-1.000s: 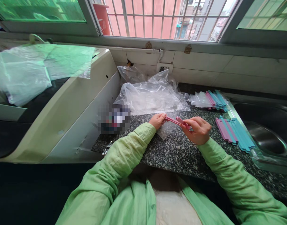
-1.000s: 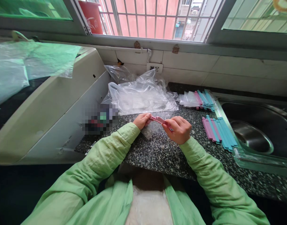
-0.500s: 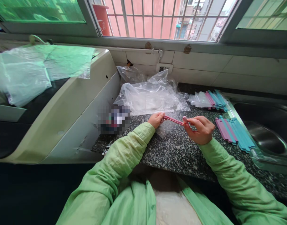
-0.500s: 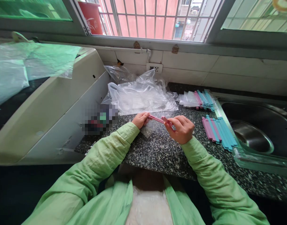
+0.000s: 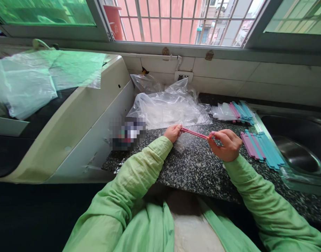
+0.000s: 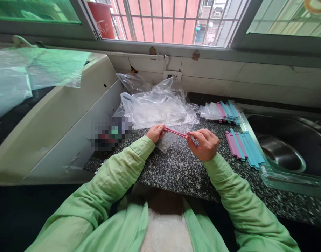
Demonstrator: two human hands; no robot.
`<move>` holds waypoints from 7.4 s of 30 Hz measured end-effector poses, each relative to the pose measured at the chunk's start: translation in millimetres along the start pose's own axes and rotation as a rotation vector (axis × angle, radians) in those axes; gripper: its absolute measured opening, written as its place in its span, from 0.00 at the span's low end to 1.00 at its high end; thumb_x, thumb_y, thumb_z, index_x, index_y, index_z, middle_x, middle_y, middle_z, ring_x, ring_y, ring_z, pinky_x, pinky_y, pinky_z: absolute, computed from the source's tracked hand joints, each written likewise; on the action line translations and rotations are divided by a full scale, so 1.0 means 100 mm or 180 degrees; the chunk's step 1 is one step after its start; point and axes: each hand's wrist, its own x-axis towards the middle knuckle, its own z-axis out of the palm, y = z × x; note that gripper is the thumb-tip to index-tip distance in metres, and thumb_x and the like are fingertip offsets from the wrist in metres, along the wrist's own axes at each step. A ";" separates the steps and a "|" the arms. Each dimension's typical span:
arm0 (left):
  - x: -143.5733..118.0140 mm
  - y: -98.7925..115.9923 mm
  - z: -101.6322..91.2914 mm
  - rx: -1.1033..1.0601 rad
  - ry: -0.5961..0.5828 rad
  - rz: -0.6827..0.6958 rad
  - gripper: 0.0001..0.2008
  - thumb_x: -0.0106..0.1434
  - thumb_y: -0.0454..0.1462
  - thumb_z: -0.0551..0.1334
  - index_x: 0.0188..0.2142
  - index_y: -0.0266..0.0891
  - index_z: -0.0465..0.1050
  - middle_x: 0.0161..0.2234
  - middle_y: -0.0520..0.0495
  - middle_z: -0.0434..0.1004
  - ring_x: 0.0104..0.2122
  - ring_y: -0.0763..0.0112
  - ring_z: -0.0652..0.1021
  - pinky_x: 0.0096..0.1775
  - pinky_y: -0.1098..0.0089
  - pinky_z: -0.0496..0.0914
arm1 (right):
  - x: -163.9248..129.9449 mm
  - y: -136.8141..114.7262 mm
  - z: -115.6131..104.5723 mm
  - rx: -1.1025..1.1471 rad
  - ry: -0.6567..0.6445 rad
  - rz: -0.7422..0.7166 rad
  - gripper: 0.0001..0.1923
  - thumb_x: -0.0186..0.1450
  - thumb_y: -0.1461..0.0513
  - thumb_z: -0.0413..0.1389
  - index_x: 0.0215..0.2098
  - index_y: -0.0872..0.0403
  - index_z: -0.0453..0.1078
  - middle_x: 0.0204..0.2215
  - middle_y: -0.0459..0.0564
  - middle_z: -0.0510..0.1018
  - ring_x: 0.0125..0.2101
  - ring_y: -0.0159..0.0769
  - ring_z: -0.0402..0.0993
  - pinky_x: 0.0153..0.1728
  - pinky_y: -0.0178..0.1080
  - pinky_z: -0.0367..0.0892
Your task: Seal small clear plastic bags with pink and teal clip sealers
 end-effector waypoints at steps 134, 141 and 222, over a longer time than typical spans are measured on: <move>0.00 0.09 -0.09 0.0475 0.0499 0.0245 0.18 0.61 0.34 0.52 0.15 0.35 0.59 0.13 0.56 0.50 0.16 0.80 0.54 0.22 0.74 0.51 | -0.16 0.02 0.20 0.1585 -0.0442 0.1423 0.11 0.52 0.57 0.59 0.31 0.54 0.66 0.24 0.46 0.72 0.21 0.28 0.67 0.21 0.33 0.65; -0.01 0.08 -0.08 0.0578 0.0461 0.0208 0.17 0.61 0.36 0.52 0.16 0.35 0.60 0.12 0.57 0.51 0.16 0.81 0.54 0.22 0.74 0.50 | -0.18 -0.01 0.22 0.1583 -0.0553 0.1449 0.11 0.52 0.59 0.59 0.31 0.54 0.66 0.23 0.45 0.71 0.21 0.28 0.67 0.23 0.33 0.66; -0.01 0.00 -0.08 -0.0698 -0.0756 -0.0206 0.23 0.35 0.47 0.69 0.23 0.32 0.65 0.09 0.61 0.53 0.10 0.85 0.56 0.15 0.77 0.45 | -0.22 -0.05 0.29 0.1004 -0.0266 0.0691 0.05 0.53 0.64 0.58 0.29 0.54 0.68 0.24 0.47 0.76 0.25 0.32 0.72 0.28 0.36 0.69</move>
